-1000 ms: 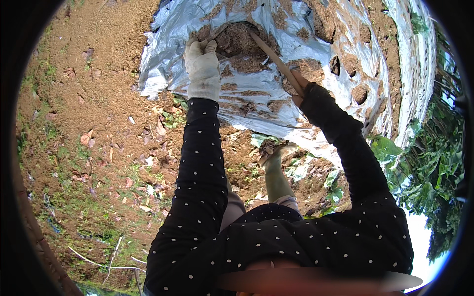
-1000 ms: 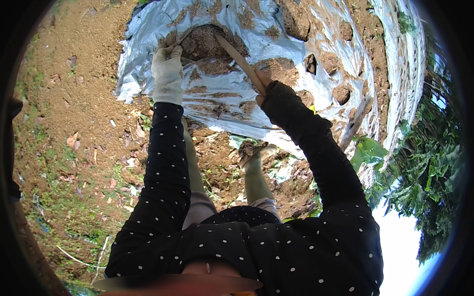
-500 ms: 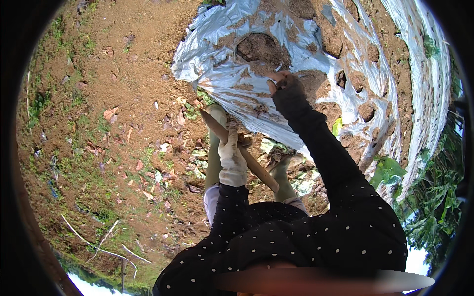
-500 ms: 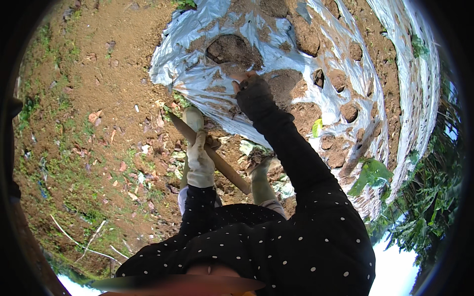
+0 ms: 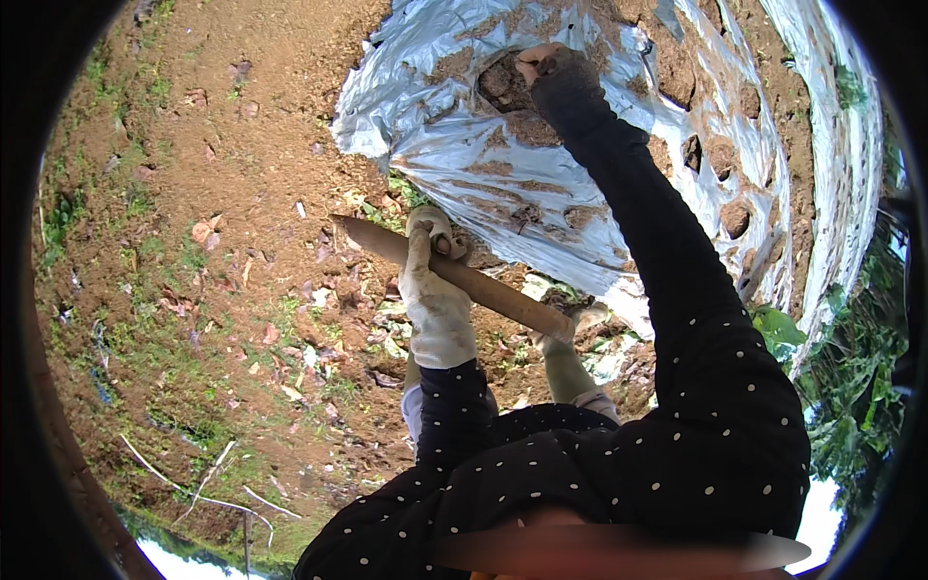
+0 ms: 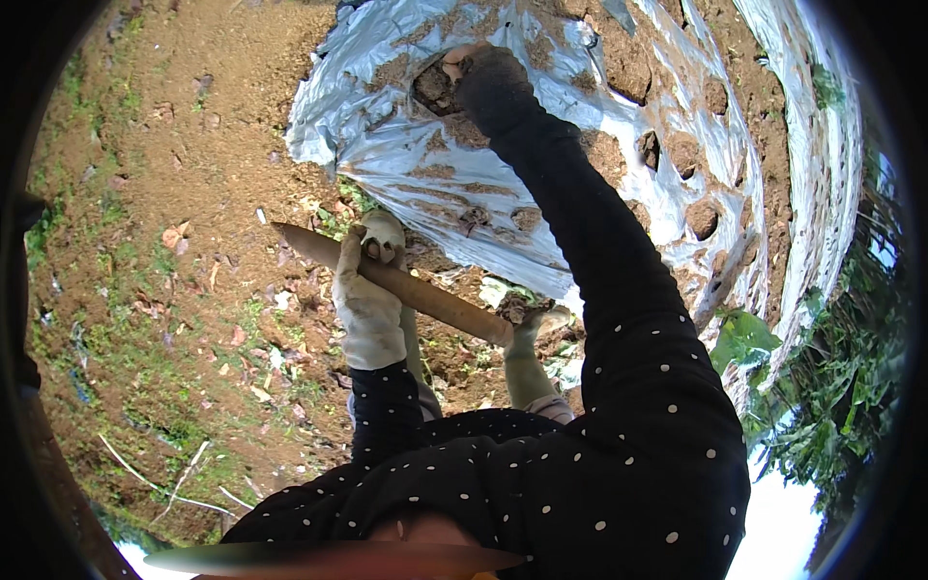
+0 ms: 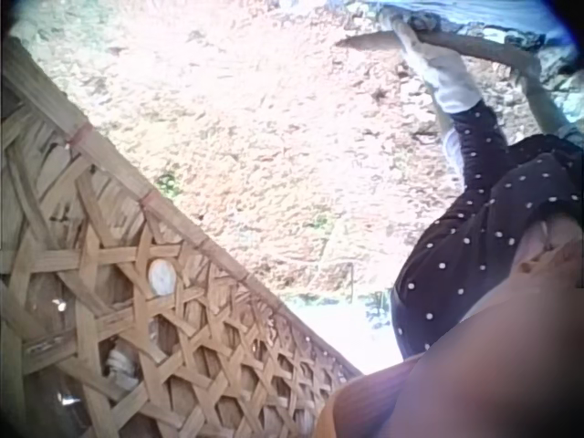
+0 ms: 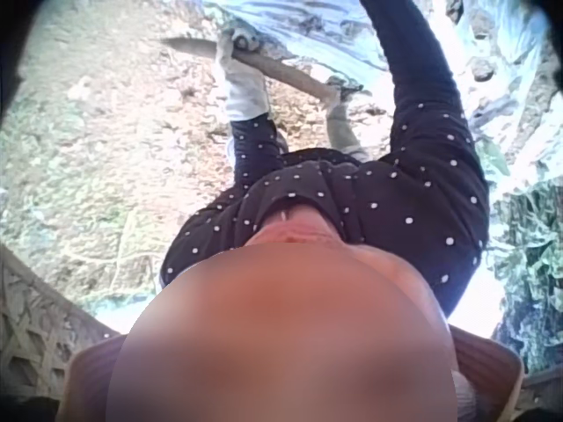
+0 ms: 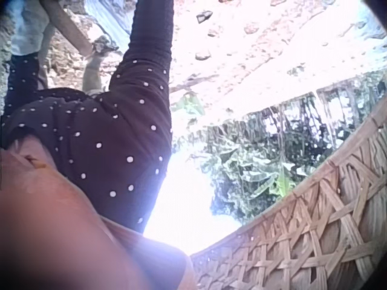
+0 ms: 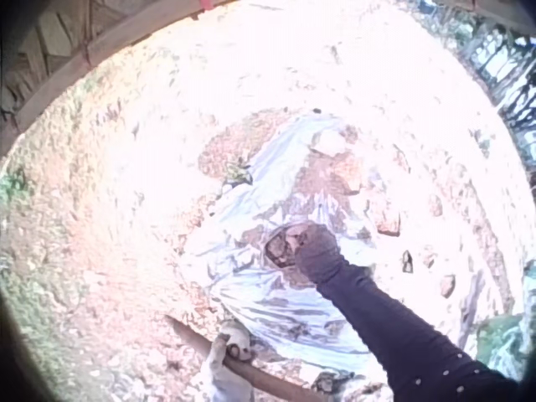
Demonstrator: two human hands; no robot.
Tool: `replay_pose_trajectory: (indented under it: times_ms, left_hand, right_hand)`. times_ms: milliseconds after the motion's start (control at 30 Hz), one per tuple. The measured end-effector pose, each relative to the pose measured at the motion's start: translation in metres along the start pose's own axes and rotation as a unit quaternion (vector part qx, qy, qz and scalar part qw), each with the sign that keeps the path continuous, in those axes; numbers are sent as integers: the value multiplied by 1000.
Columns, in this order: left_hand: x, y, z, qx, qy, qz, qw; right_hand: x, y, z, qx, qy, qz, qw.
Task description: The person kneels on a white plastic sheet laid over soil and uses a small wooden tool to scoop soil into pre-cut holes. They then use their gloved hands to press and smooth the soil into each hole.
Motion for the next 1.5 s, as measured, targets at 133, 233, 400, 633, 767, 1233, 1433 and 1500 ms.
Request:
replay_pose_trajectory:
  times_ms: [133,233,400,633,767,1233,1433,1500]
  left_hand:
    - [4,3,4,-13,35,10,999]
    - [-4,6,9,0,8,-10,1000]
    - [-8,5,14,18,-6,-9,1000]
    - [-11,4,17,34,-1,-16,999]
    - [-18,5,15,43,-11,-13,999]
    - [-18,-11,24,66,-77,-14,995]
    - [-19,-12,18,66,-54,4,996]
    - [-23,-12,14,70,-56,24,996]
  right_hand:
    - [8,-62,-78,-32,-196,114,973]
    - [-8,-98,-103,92,-273,30,957]
    - [-116,-99,-9,256,-242,-85,932]
    - [-112,-33,43,275,-218,-200,915]
    - [-47,22,26,131,-120,-157,971]
    - [-92,14,-4,-41,-293,-263,918]
    - [-109,22,0,-11,-379,-266,886]
    - [-116,30,-2,-43,-443,-253,859]
Point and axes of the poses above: each hand's wrist, its own z-axis towards the middle knuckle, its own x-axis out of the back of the hand, y = z × x, the point moved 8 cm from there along z, towards the middle knuckle, and after that the axes turned 5 degrees about y, right-handed, at the moved point
